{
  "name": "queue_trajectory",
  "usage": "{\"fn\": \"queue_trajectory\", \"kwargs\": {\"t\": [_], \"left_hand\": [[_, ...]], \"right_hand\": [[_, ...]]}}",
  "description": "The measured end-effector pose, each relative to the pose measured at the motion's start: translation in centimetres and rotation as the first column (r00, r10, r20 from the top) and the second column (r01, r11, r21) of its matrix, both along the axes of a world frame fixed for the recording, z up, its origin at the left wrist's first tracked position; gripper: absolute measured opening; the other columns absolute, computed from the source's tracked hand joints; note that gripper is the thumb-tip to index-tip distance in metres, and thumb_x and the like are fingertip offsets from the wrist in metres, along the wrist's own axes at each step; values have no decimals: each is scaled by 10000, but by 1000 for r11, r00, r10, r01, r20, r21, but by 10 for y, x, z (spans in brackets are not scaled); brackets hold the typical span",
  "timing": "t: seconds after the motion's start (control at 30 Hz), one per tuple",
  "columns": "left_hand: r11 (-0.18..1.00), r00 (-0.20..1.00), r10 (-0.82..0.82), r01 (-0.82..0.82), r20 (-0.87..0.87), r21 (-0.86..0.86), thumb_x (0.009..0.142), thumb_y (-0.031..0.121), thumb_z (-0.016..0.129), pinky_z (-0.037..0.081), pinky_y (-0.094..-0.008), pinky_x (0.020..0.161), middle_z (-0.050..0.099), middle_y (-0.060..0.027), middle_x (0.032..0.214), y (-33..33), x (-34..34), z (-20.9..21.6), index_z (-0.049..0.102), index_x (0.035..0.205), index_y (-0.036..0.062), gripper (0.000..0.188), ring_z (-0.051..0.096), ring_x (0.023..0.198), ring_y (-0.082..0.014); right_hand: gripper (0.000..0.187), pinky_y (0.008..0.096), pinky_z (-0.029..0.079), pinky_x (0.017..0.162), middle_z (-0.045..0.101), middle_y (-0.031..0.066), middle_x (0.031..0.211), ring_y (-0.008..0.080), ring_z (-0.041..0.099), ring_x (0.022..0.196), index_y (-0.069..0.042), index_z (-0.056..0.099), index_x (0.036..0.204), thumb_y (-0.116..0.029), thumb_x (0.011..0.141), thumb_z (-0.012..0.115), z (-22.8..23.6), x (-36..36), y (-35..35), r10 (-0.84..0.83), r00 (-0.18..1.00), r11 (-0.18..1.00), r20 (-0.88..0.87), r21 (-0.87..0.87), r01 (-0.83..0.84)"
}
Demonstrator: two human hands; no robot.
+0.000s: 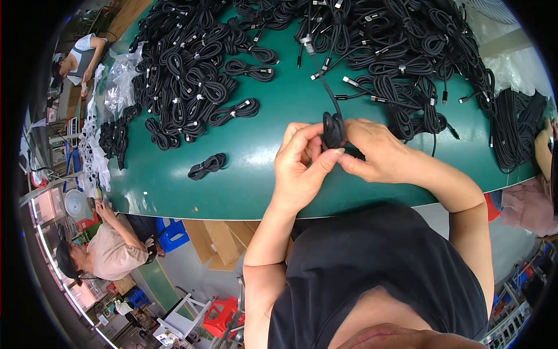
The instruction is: The person is bundling and securing black electronic cables using wire ties on an assembly line.
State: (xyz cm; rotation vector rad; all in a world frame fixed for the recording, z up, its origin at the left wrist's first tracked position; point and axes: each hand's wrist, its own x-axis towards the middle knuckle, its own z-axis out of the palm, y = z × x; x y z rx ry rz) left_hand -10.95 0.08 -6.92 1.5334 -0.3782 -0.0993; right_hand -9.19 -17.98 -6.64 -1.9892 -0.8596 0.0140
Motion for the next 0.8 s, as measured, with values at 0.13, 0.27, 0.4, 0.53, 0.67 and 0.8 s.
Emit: {"fn": "queue_trajectory", "kwargs": {"t": [0.13, 0.27, 0.4, 0.53, 0.67, 0.8], "left_hand": [[938, 947, 48, -152, -318, -310, 851, 89, 569, 365, -174, 544, 490, -40, 934, 4, 2, -2, 482, 1108, 15, 282, 409, 624, -44], [802, 929, 22, -236, -368, -549, 903, 199, 498, 382, -189, 526, 529, -144, 1068, 4, 6, -3, 453, 1120, 57, 263, 459, 620, -61], [853, 948, 109, -244, -299, -462, 891, 179, 520, 412, -196, 553, 539, -140, 1043, 1, 3, -12, 445, 1111, 54, 264, 492, 638, -76], [921, 969, 41, -131, -243, -366, 879, 168, 533, 428, -205, 582, 545, -114, 1030, -13, -6, -18, 432, 1075, 32, 259, 497, 694, -89], [910, 961, 40, -149, -275, -386, 868, 224, 557, 441, -233, 592, 546, -132, 1023, -11, -3, -16, 462, 1073, 37, 293, 524, 715, -118], [864, 964, 111, -213, -241, -456, 892, 208, 515, 424, -214, 606, 544, -138, 1015, -1, 3, -14, 451, 1066, 43, 248, 509, 716, -95]], "right_hand": [[227, 371, 456, 580, 584, 119, 793, 291, 580, 676, -29, 477, 939, -126, 786, 614, 2, -2, 3, 7, 991, 984, -130, 176, 16], [218, 356, 463, 553, 574, 120, 782, 294, 577, 652, -26, 506, 948, -41, 758, 611, 10, -3, 0, -118, 987, 983, -111, 129, 132], [170, 361, 469, 536, 547, 110, 756, 296, 568, 643, -18, 533, 872, -8, 721, 612, 17, -4, 0, -228, 963, 972, 141, -21, 233], [147, 356, 466, 503, 526, 93, 746, 273, 565, 643, -17, 534, 831, -22, 711, 618, 18, -8, 7, -217, 960, 975, 175, -3, 221], [143, 334, 461, 460, 495, 81, 733, 245, 560, 645, -20, 525, 784, -40, 693, 633, 27, -10, 7, -232, 938, 963, 257, -72, 258], [152, 338, 466, 474, 482, 83, 719, 244, 550, 637, -19, 529, 784, -59, 691, 642, 26, -12, 3, -248, 927, 940, 282, -161, 300]]}}
